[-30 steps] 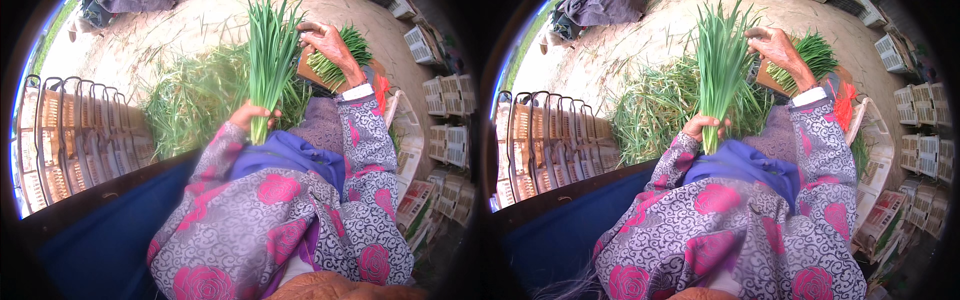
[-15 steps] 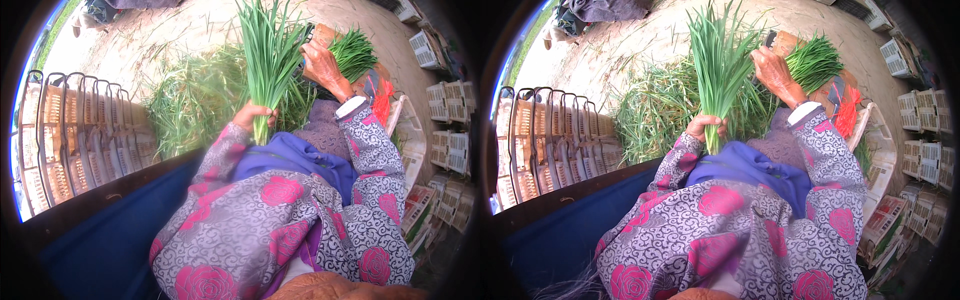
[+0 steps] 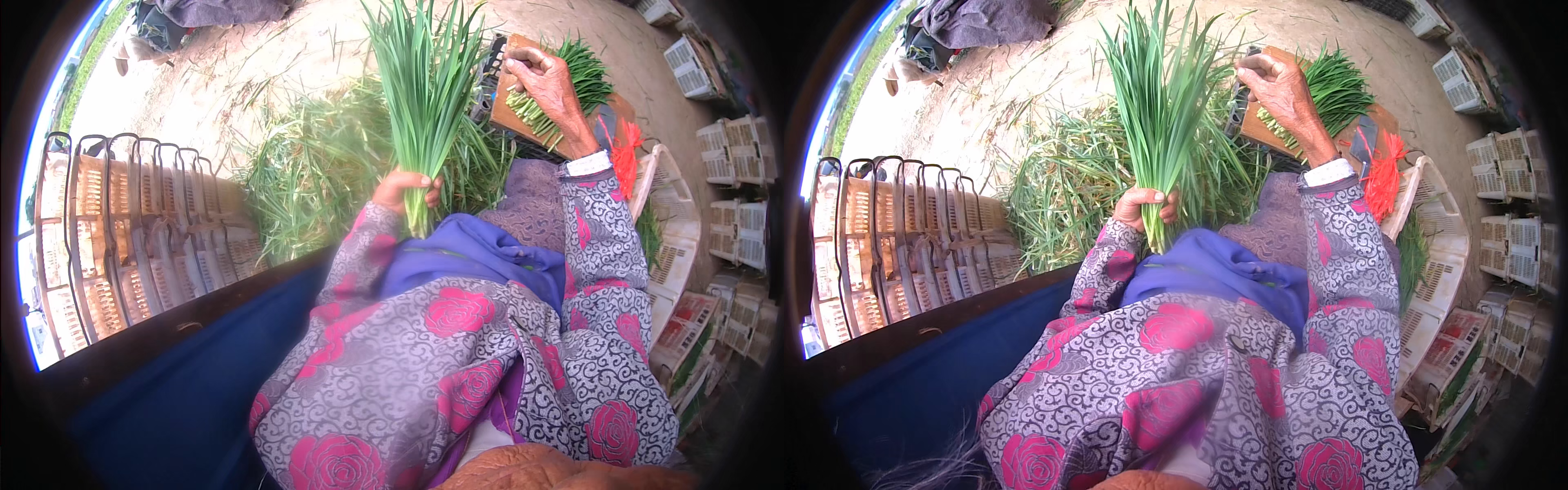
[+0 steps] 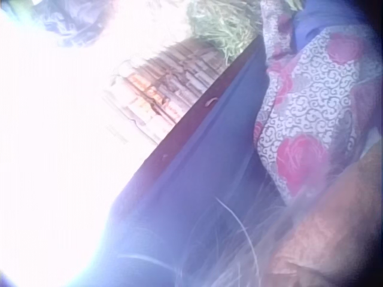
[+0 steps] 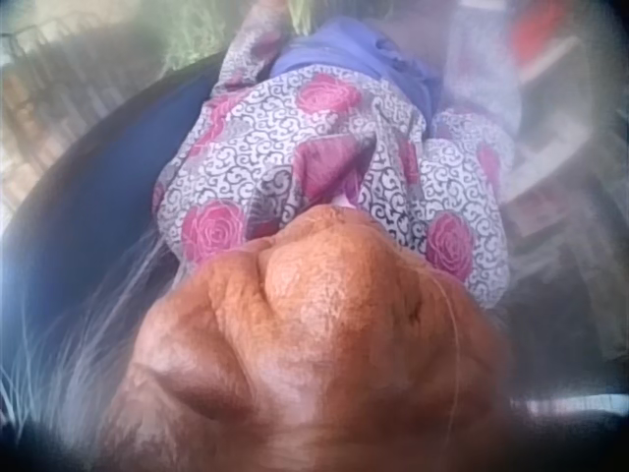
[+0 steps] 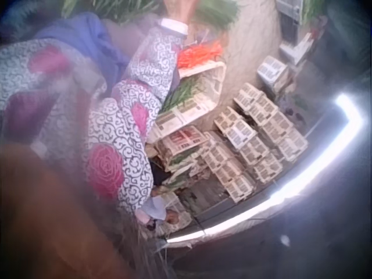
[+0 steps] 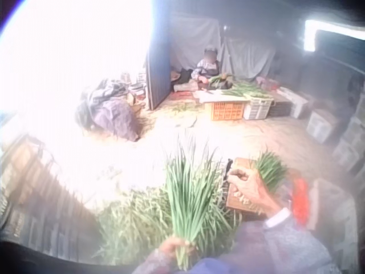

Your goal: The person sorts green stems into a bundle by hand, ties the bundle with a red plastic string, and trims the root ends using a cleaver on a wooden board before placing the bundle into a plastic crate.

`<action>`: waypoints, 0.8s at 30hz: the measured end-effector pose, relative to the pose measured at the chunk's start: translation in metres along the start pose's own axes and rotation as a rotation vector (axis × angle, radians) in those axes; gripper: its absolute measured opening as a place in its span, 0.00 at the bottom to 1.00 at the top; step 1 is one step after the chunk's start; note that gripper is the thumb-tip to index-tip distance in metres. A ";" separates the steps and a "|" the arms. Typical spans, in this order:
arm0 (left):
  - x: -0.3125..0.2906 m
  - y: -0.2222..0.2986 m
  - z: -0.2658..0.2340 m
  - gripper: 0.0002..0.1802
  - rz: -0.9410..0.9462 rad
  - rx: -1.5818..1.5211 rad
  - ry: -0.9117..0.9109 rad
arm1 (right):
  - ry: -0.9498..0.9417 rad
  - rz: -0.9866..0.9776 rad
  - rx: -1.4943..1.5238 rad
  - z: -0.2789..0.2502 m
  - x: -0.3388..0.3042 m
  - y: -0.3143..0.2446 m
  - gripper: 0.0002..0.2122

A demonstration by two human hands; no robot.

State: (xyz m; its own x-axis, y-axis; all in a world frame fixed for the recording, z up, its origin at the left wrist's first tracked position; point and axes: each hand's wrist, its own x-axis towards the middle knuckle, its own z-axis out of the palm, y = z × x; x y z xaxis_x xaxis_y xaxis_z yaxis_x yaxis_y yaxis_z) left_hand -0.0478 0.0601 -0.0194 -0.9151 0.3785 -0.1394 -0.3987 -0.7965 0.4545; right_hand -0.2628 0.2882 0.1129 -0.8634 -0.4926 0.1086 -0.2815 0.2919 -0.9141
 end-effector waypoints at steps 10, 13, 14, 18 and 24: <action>-0.001 -0.003 0.002 0.20 -0.033 -0.035 -0.064 | -0.128 0.145 0.111 0.020 0.009 -0.001 0.14; -0.003 -0.004 0.001 0.21 -0.033 -0.064 -0.055 | -0.117 0.167 0.077 0.020 0.005 0.007 0.13; -0.003 -0.005 -0.003 0.22 -0.032 -0.071 -0.051 | -0.108 0.155 0.060 0.019 0.001 0.008 0.13; -0.003 -0.009 -0.012 0.26 -0.054 -0.176 -0.002 | -0.207 0.251 0.160 0.016 -0.022 -0.002 0.11; -0.003 -0.011 -0.014 0.22 -0.050 -0.081 0.055 | -0.238 0.092 0.443 0.024 -0.042 -0.011 0.07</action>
State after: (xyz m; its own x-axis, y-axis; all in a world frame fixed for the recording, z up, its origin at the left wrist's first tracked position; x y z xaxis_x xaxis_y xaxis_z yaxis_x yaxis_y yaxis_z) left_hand -0.0418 0.0612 -0.0359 -0.8950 0.3939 -0.2092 -0.4454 -0.8138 0.3734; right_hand -0.2133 0.2858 0.1094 -0.7426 -0.6692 -0.0251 0.0402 -0.0071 -0.9992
